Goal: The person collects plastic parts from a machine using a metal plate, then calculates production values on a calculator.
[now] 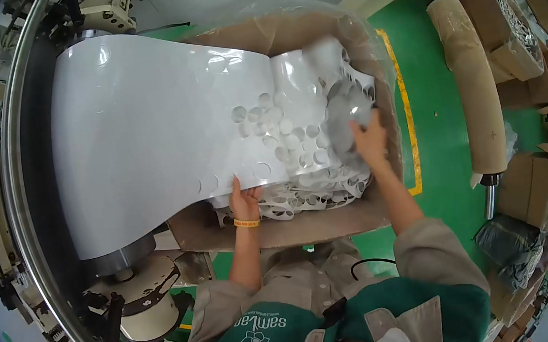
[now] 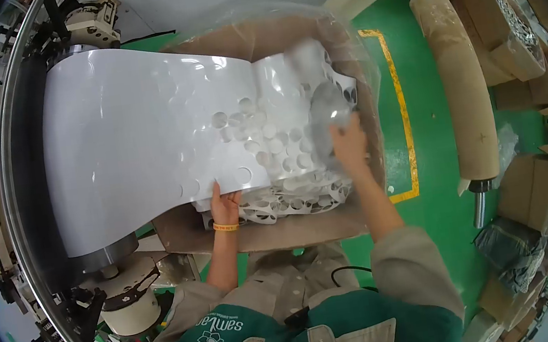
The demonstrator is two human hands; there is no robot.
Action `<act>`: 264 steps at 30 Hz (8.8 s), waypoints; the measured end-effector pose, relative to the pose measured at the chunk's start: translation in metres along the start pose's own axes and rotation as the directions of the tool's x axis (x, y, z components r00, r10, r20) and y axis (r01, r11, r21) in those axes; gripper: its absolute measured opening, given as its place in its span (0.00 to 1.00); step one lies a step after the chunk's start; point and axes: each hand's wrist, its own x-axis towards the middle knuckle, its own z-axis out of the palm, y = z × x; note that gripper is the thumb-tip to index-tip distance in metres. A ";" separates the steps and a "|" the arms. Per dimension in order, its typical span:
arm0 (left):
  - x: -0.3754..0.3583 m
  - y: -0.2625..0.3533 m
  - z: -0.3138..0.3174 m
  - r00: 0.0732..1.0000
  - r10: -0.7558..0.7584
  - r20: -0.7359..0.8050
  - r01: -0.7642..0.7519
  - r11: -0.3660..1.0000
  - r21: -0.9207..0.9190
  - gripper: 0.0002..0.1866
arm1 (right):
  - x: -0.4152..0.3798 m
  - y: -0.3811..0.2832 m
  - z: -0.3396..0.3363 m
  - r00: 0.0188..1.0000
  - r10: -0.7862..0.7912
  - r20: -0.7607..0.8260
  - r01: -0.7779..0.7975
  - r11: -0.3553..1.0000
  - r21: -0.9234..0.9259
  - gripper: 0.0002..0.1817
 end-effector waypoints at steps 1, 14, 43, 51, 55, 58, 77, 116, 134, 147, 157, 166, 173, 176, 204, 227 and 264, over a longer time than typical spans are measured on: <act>0.003 -0.006 0.000 0.999 -0.019 0.032 0.019 1.000 0.008 0.23 | 0.015 0.051 0.057 0.982 -0.136 -0.131 0.112 0.979 -0.169 0.29; -0.010 -0.010 -0.004 0.978 -0.182 0.099 0.141 0.933 0.330 0.14 | 0.016 -0.149 -0.024 0.978 -0.183 0.098 0.057 0.691 0.720 0.21; -0.025 0.005 -0.016 0.948 0.204 -0.243 -0.194 0.979 0.065 0.22 | 0.052 -0.158 0.038 0.900 -0.419 -0.120 0.424 0.779 0.461 0.21; -0.002 0.038 -0.024 0.861 0.438 -0.259 -0.369 0.888 0.275 0.16 | -0.016 -0.157 -0.002 0.949 -0.301 0.092 0.213 0.830 0.515 0.24; -0.001 0.035 -0.040 0.841 0.478 -0.254 -0.361 0.845 0.394 0.14 | -0.028 -0.078 0.059 0.916 -0.280 0.286 0.201 0.940 0.275 0.28; -0.002 0.034 -0.038 0.815 0.498 -0.295 -0.355 0.833 0.425 0.13 | -0.027 -0.073 0.010 0.926 -0.164 0.341 0.218 0.968 -0.127 0.25; -0.027 0.020 -0.014 0.978 0.199 -0.061 -0.162 0.914 0.372 0.06 | -0.034 -0.100 0.018 0.950 -0.311 0.028 0.253 0.818 0.517 0.24; -0.031 0.058 0.014 0.975 0.213 -0.068 -0.201 0.968 0.148 0.21 | -0.028 -0.078 -0.011 0.913 -0.329 0.241 0.301 0.942 0.146 0.25; -0.032 0.017 0.017 0.946 -0.265 0.185 0.311 0.903 -0.297 0.13 | 0.006 -0.151 -0.081 0.954 -0.292 -0.063 0.277 0.787 0.551 0.21; -0.029 0.034 0.022 0.983 0.183 -0.001 -0.180 0.969 0.168 0.22 | -0.006 -0.143 -0.033 0.926 -0.336 0.175 0.290 0.926 0.241 0.23; -0.045 0.062 -0.016 0.986 -0.015 0.167 0.101 0.846 -0.523 0.18 | 0.073 -0.090 0.039 0.933 -0.358 0.031 0.360 0.932 -0.054 0.24; -0.043 0.044 -0.038 0.975 -0.178 0.136 0.216 0.907 -0.362 0.15 | 0.025 -0.138 0.030 0.915 -0.395 0.083 0.291 0.786 0.545 0.26; -0.054 0.046 -0.027 0.963 -0.254 0.092 0.270 0.919 -0.286 0.15 | 0.072 -0.110 0.001 0.907 -0.420 -0.013 0.418 0.906 -0.068 0.17; -0.028 0.031 -0.026 0.900 -0.351 0.258 0.428 0.822 -0.375 0.17 | 0.020 -0.152 -0.081 0.935 -0.354 -0.022 0.353 0.925 0.143 0.16; -0.050 0.044 0.017 0.921 0.385 -0.051 -0.353 0.885 0.303 0.24 | -0.029 -0.070 -0.018 0.917 -0.352 0.190 0.319 0.930 0.182 0.25; -0.036 0.021 -0.036 0.871 -0.445 0.208 0.479 0.864 -0.157 0.13 | 0.018 -0.137 0.009 0.957 -0.276 0.092 0.103 0.618 0.779 0.21; -0.111 -0.006 0.163 0.750 -0.175 0.638 0.446 0.846 -0.293 0.23 | 0.021 -0.027 0.005 0.950 -0.192 0.247 0.182 0.981 0.065 0.21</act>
